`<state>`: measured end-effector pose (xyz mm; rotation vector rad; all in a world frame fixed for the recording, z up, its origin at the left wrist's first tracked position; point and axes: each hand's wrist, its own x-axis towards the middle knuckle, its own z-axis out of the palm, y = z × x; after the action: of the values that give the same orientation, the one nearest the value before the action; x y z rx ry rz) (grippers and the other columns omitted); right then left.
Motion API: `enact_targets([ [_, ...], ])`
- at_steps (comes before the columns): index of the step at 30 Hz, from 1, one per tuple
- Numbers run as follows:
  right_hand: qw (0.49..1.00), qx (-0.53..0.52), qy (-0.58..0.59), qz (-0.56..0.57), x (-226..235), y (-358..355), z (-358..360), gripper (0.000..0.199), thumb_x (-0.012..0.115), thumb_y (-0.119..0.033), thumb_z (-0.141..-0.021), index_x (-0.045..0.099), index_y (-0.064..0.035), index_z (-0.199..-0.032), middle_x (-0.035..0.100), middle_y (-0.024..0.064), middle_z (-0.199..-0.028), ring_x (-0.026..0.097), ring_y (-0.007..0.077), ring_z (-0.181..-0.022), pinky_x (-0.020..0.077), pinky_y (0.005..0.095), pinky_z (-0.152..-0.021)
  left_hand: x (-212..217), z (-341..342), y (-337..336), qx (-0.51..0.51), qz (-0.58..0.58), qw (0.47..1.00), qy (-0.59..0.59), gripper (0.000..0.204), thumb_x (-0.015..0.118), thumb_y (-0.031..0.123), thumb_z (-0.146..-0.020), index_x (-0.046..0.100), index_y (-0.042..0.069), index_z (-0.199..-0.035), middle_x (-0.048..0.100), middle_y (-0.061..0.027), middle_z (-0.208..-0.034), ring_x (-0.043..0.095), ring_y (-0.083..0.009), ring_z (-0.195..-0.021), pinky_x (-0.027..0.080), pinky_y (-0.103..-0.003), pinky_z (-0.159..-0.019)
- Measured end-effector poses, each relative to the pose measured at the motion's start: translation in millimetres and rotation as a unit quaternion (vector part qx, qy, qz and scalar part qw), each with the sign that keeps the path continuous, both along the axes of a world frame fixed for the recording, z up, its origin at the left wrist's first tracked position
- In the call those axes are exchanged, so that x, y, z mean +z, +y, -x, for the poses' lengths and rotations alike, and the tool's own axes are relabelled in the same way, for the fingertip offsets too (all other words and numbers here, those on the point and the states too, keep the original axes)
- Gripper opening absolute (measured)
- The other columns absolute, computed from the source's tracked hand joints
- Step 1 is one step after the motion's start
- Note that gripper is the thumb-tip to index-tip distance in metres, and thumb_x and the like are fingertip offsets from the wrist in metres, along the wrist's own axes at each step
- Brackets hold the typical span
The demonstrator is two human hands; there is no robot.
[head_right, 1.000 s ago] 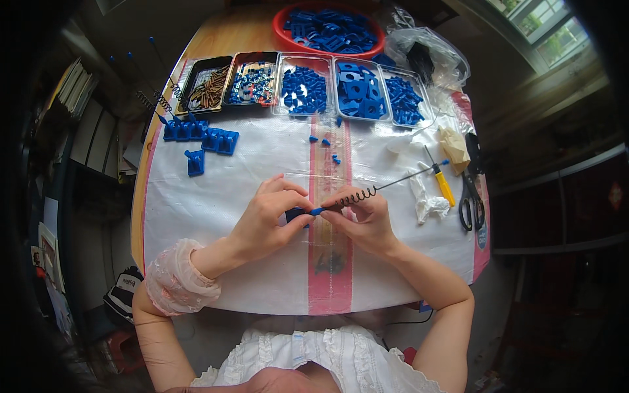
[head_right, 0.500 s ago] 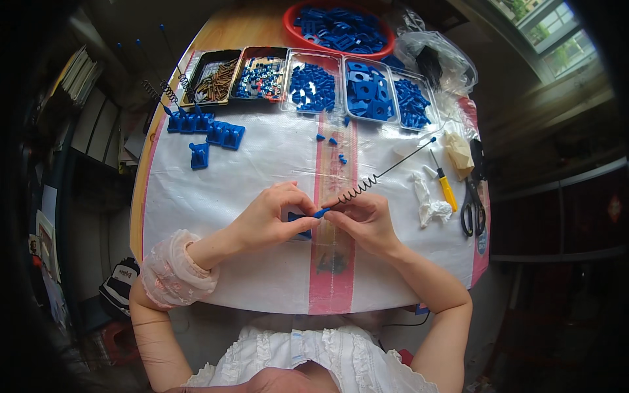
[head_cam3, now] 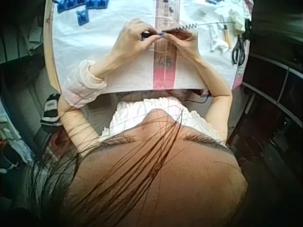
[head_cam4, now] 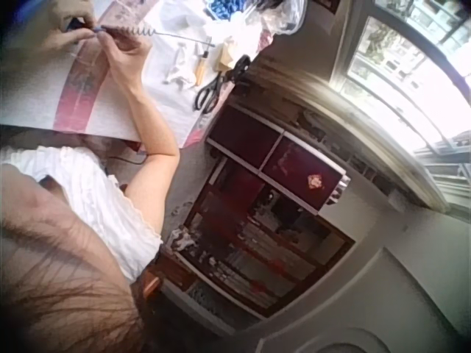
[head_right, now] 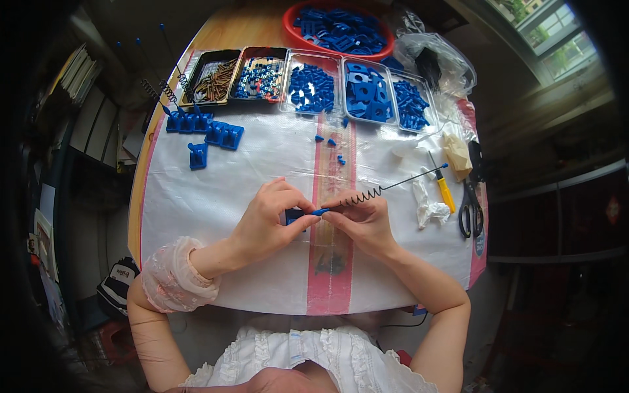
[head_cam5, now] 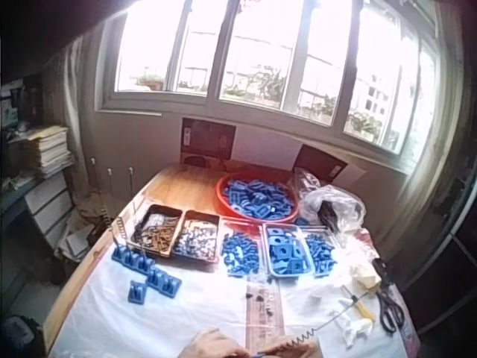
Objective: Manually assemble plastic components and a spring onto a rod, then apply adhesive using a small applicator.
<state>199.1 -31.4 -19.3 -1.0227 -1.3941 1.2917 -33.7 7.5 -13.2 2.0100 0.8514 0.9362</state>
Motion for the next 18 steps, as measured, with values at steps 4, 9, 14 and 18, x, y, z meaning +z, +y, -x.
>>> enact_targets([
  [4, 1.000, 0.000, 0.009, 0.000, -2.9, 0.2, 0.3, 0.018, 0.072, 0.011, -0.093, 0.076, 0.0071, -0.109, 0.075, 0.0091, -0.105, 0.072, 0.0156, -0.098, 0.0598, 0.0286, -0.088, -2.5, -0.2, -0.4, 0.002, -0.004, 1.000, 0.004, 0.009, 0.083, 0.014, -0.087, 0.078, 0.008, -0.092, 0.074, -0.0043, -0.087, 0.069, -0.0231, -0.089, 0.041, -0.054, -0.115],
  [9, 1.000, 0.000, 0.026, 0.006, -3.2, -0.4, 0.3, 0.018, 0.072, 0.012, -0.092, 0.077, 0.0072, -0.109, 0.075, 0.0087, -0.105, 0.073, 0.0150, -0.098, 0.0600, 0.0284, -0.088, -0.4, -0.3, -0.2, 0.003, -0.005, 1.000, -0.001, 0.008, 0.085, 0.014, -0.085, 0.079, 0.009, -0.089, 0.075, -0.0021, -0.087, 0.069, -0.0196, -0.088, 0.039, -0.052, -0.116],
  [14, 1.000, -0.001, 0.006, 0.026, 0.4, -0.5, -1.5, 0.016, 0.073, 0.011, -0.092, 0.078, 0.0063, -0.106, 0.075, 0.0071, -0.101, 0.071, 0.0121, -0.095, 0.0580, 0.0262, -0.082, -1.5, 0.5, 0.4, 0.000, -0.003, 1.000, 0.003, 0.008, 0.085, 0.014, -0.085, 0.080, 0.010, -0.090, 0.075, -0.0011, -0.087, 0.068, -0.0188, -0.089, 0.038, -0.052, -0.117],
  [18, 1.000, -0.001, 0.004, 0.024, 2.9, -0.3, -0.1, 0.015, 0.074, 0.011, -0.091, 0.078, 0.0058, -0.104, 0.075, 0.0069, -0.099, 0.070, 0.0114, -0.092, 0.0568, 0.0256, -0.079, -1.4, 1.7, 1.1, -0.003, -0.007, 1.000, 0.005, 0.009, 0.085, 0.015, -0.084, 0.080, 0.011, -0.090, 0.075, -0.0010, -0.087, 0.068, -0.0191, -0.091, 0.038, -0.052, -0.117],
])
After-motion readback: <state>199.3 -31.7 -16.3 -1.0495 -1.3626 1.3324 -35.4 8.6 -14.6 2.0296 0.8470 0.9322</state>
